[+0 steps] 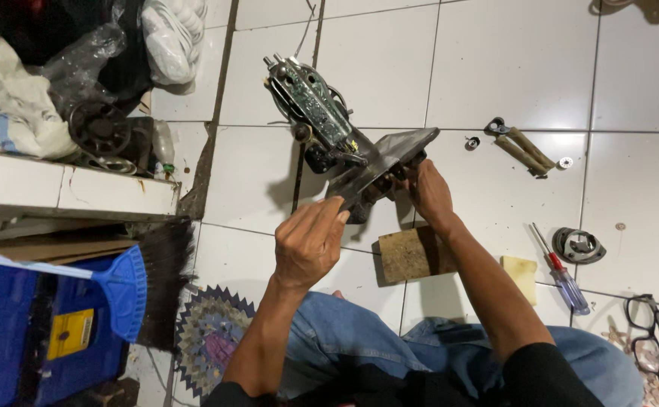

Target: The person sits on the floor and repairs a sewing machine. They use a wooden block to clean the machine's base, then use a screwdriver to tighten a screw on a metal part. The person handles various small metal components and tools during the process.

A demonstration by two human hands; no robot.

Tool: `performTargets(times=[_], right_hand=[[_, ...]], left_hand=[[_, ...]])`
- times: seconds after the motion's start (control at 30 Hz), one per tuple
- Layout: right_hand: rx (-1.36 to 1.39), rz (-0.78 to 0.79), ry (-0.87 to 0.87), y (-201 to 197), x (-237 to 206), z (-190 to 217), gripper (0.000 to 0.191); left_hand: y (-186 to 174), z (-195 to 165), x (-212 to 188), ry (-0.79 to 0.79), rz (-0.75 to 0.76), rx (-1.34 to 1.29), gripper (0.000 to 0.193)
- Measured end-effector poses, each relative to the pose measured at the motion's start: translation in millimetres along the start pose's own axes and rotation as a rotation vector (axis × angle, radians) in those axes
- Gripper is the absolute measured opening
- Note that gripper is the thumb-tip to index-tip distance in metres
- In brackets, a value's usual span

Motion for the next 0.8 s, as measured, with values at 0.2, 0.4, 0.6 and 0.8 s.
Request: performTargets(times=[0.2,0.4,0.6,0.8], right_hand=[[-0.032,0.054,-0.009,-10.3,-11.7,6.4,0.041],[0.075,-0.022,-0.007,-49.4,-44.1,3.1,0.047],[0.181,-0.032,0.201,-80.7,-98.7,-21.0,0.051],[0.099,0.006,0.279,-104.1,-148.5,-32.4,0.054]], left_hand=[[-5.9,-4.2,-7.6,-0.066,-0.011,-0.027,0.018],[-6.7,-1.2,-15.9,-0.214,-0.061,-0.064,0.023],[-4.2,-2.7,-34.9,-0.286,-0.094,-0.115,0.029],[3.6,3.5,-48.6,-0.378,-0.109,-0.181,0.034]])
Point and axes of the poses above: each hand's wrist, its own x-axis towards the middle knuckle, its own y-axis out of the palm, z = x × y, the point moved 5 cm from there along x, towards the middle knuckle, and after that the axes turned 5 degrees about -x, right-handed, at the moved point
